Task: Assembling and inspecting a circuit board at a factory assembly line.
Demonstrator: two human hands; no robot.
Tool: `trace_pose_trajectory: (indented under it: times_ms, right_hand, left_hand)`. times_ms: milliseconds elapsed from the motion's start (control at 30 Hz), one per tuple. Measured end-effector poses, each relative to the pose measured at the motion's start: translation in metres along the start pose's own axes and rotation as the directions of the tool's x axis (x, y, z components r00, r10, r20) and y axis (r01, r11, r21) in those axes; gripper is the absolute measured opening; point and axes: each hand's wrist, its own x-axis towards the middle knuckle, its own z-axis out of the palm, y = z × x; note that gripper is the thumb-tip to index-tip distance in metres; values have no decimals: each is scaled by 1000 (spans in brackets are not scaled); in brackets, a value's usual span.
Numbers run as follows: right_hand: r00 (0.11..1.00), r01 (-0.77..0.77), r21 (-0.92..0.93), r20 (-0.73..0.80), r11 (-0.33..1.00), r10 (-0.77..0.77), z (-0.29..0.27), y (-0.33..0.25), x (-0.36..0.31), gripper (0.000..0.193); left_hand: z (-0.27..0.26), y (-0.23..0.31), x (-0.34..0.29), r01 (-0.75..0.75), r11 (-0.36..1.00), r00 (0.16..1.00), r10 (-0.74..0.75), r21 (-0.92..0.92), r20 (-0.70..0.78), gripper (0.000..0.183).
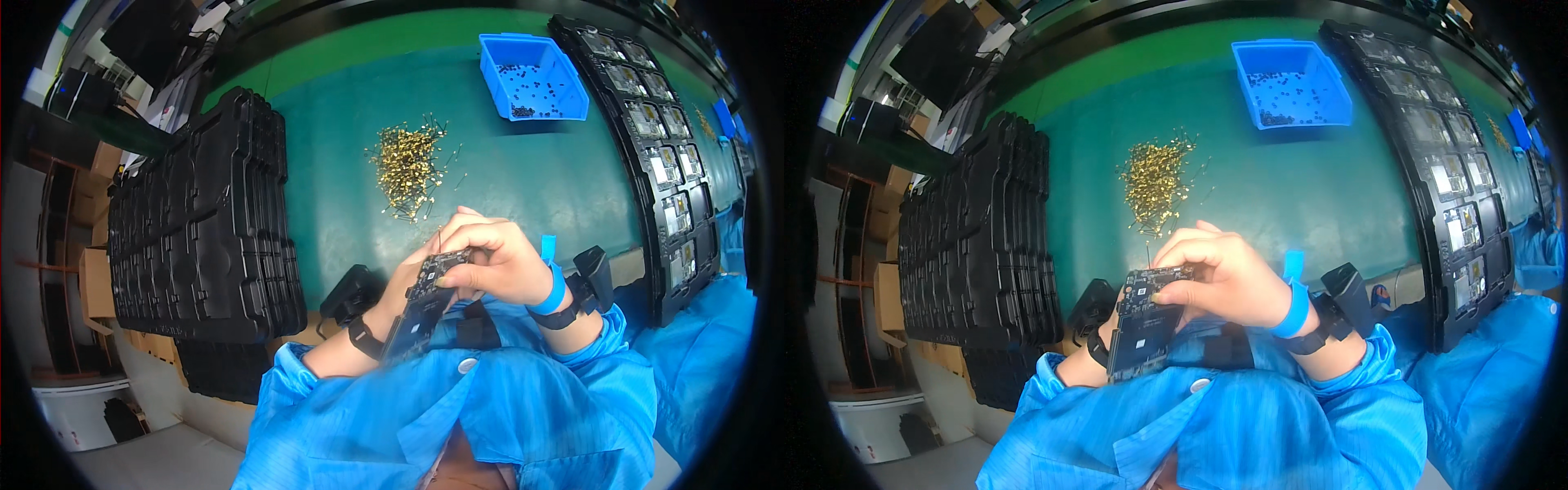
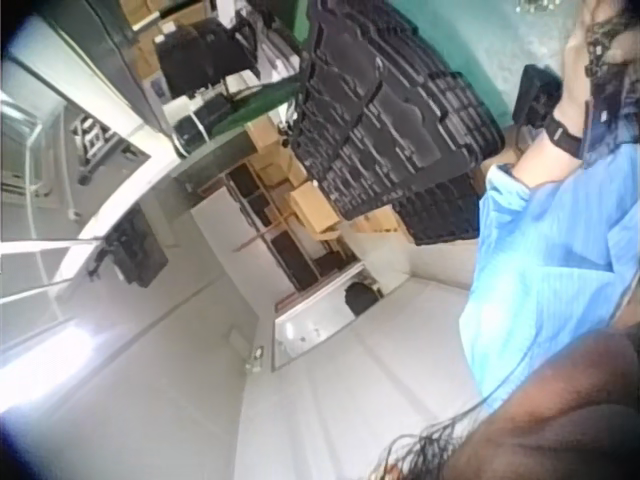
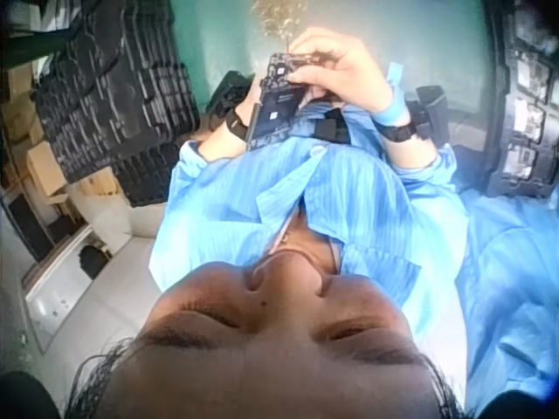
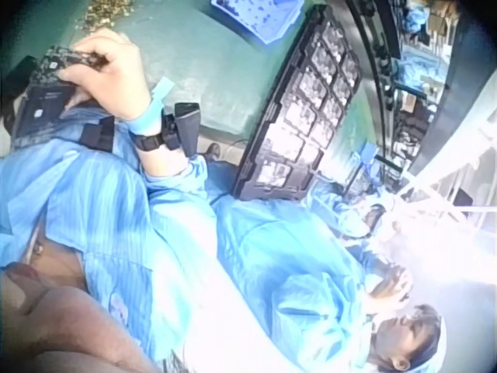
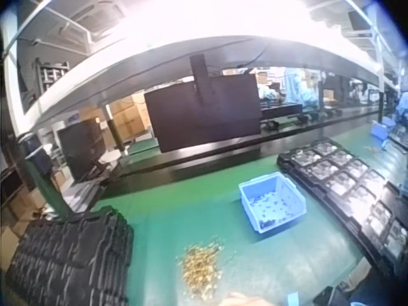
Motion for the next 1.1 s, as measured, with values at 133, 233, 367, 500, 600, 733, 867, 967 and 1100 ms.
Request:
trace_pose_trajectory:
  times_ms: [133, 233, 367, 500, 600, 733, 867, 967, 1100]
  right_hand:
    - [990, -48, -101, -137, 994, 33, -13, -7, -7, 13]
    - [963, -116, -33, -249, 993, 104, -12, -8, -12, 14]
    - [931, -173, 17, -325, 985, 169, -3, -5, -17, 13]
    - [911, -296, 79, -276, 952, 306, 0, -11, -18, 13]
    - [911, -282, 76, -292, 956, 292, 3, -11, -17, 13]
    - [924, -272, 40, -268, 961, 273, 4, -12, -18, 14]
    - [939, -255, 230, -173, 939, 298, -4, -11, -17, 15]
    - [912, -322, 370, -125, 872, 390, -14, 0, -16, 17]
    - [919, -332, 547, 4, 769, 394, -12, 10, -19, 16]
  left_hand:
    - [3, 23, -3, 9, 874, 985, 75, 486, -154, 37]
    - [11, 25, -7, -139, 823, 973, 216, 551, -78, 36]
    - [15, 23, -11, -88, 583, 983, 184, 808, -26, 33]
    - [14, 22, -10, -65, 443, 972, 230, 894, -44, 27]
    - [17, 20, -10, -86, 447, 960, 278, 890, -47, 24]
    - [17, 18, -9, -158, 268, 923, 382, 950, 46, 19]
    - [16, 23, -15, -90, 242, 938, 346, 966, 1, 17]
    - [19, 25, -13, -82, 313, 967, 253, 946, 0, 18]
    - [20, 24, -10, -26, 235, 987, 162, 972, -13, 20]
